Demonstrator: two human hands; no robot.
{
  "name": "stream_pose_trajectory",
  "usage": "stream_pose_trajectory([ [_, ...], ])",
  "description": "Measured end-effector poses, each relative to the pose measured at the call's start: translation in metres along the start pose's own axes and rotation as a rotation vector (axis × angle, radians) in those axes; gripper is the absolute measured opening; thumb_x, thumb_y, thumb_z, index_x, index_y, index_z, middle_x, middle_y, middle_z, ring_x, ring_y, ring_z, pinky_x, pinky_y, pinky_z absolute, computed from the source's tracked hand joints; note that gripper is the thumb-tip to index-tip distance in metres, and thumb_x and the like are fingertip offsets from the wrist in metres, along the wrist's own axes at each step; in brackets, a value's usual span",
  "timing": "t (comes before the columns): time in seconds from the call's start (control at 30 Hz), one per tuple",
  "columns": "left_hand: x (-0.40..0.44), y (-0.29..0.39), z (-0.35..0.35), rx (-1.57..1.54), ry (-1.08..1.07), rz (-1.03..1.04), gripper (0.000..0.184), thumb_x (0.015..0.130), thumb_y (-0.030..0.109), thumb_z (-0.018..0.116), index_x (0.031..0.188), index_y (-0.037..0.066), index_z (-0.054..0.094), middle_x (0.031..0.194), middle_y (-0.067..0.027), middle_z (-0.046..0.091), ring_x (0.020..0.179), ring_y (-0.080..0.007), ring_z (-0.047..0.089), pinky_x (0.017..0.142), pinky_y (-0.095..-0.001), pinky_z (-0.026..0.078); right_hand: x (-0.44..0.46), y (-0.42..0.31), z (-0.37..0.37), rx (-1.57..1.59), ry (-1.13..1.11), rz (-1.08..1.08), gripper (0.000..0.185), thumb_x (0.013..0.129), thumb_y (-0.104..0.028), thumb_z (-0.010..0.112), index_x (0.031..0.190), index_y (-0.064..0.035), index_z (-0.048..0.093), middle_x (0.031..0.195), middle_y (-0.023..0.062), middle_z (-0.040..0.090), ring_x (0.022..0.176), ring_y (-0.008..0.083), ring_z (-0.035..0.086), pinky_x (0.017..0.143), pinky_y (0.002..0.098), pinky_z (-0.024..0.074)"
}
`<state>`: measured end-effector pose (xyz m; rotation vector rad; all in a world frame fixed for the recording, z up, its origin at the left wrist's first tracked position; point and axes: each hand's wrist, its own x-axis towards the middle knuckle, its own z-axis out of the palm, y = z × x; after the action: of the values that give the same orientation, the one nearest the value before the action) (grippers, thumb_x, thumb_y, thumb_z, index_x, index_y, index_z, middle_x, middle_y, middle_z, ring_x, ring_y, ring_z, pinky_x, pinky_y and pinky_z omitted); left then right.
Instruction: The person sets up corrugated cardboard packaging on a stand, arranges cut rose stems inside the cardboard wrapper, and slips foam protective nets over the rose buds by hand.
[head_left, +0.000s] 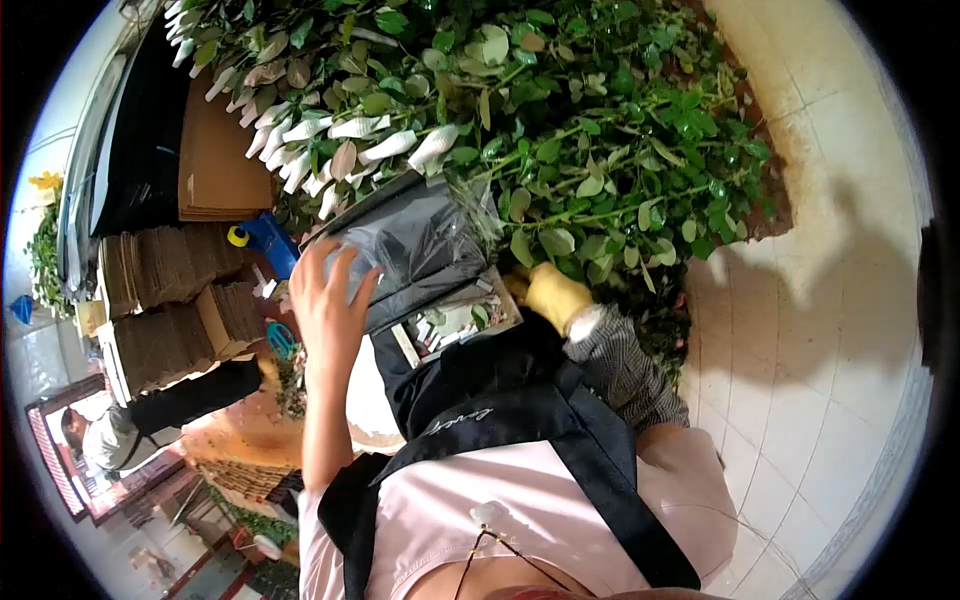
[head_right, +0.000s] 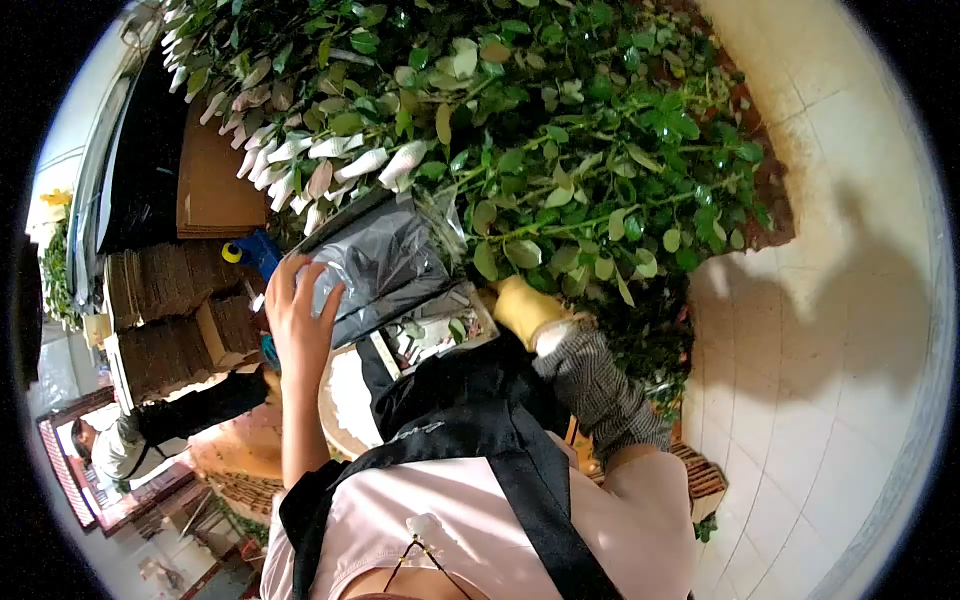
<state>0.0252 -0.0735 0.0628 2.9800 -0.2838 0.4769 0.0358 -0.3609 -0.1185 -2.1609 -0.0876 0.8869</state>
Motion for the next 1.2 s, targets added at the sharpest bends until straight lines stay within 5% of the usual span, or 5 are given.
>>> stream_pose_trajectory([
  [0.1,-0.066,-0.023,0.015,-0.053,0.17,-0.367,0.027,0.088,0.008,0.072,0.114,0.002,0.064,0.113,-0.0146,0.062,0.105,-0.0337,0.06,0.091,-0.0434,0.047,-0.023,-0.056,-0.001,0.344,0.167,-0.057,0.047,0.092,-0.043,0.068,0.113,-0.0009,0.069,0.086,0.0215,0.072,0.07,0.0305,0.066,0.072,0.0398,0.0535],
  [0.23,-0.119,-0.018,0.044,-0.675,0.15,-0.903,0.024,0.099,0.016,0.063,0.117,0.0,0.063,0.09,-0.0126,0.067,0.082,-0.0281,0.064,0.077,-0.037,0.051,0.028,0.062,0.031,0.86,-0.112,-0.235,0.048,0.099,-0.028,0.062,0.136,0.0013,0.052,0.128,0.0225,0.061,0.113,0.0283,0.064,0.099,0.0373,0.0494],
  [0.4,-0.106,-0.009,0.042,-0.516,0.161,-0.715,0.027,0.093,0.015,0.069,0.073,-0.002,0.061,0.069,-0.0124,0.055,0.067,-0.0301,0.052,0.062,-0.0411,0.042,-0.032,0.048,-0.01,1.434,-0.157,-0.033,0.081,0.096,-0.037,0.068,0.154,-0.0006,0.024,0.152,0.0209,0.04,0.142,0.0354,0.037,0.12,0.0491,0.0311],
  [0.77,-0.036,0.05,-0.103,-1.301,0.516,0.528,0.01,0.082,0.001,0.071,0.091,0.001,0.068,0.084,-0.0098,0.068,0.074,-0.0282,0.062,0.071,-0.0379,0.053,-0.084,-0.112,-0.084,1.594,-0.094,-0.624,0.096,0.088,-0.061,0.064,0.158,-0.0122,0.021,0.163,0.016,0.018,0.147,0.0343,0.026,0.121,0.0489,0.0268],
  [1.2,-0.022,0.062,-0.058,-1.507,0.317,0.167,0.084,0.093,0.018,0.066,0.155,-0.002,0.013,0.142,-0.0305,0.049,0.121,-0.038,0.062,0.098,-0.0397,0.05,-0.139,-0.156,-0.106,1.441,0.078,-0.889,0.084,0.093,-0.055,0.058,0.156,-0.0103,0.024,0.159,0.0162,0.025,0.143,0.0334,0.032,0.119,0.0472,0.0296],
])
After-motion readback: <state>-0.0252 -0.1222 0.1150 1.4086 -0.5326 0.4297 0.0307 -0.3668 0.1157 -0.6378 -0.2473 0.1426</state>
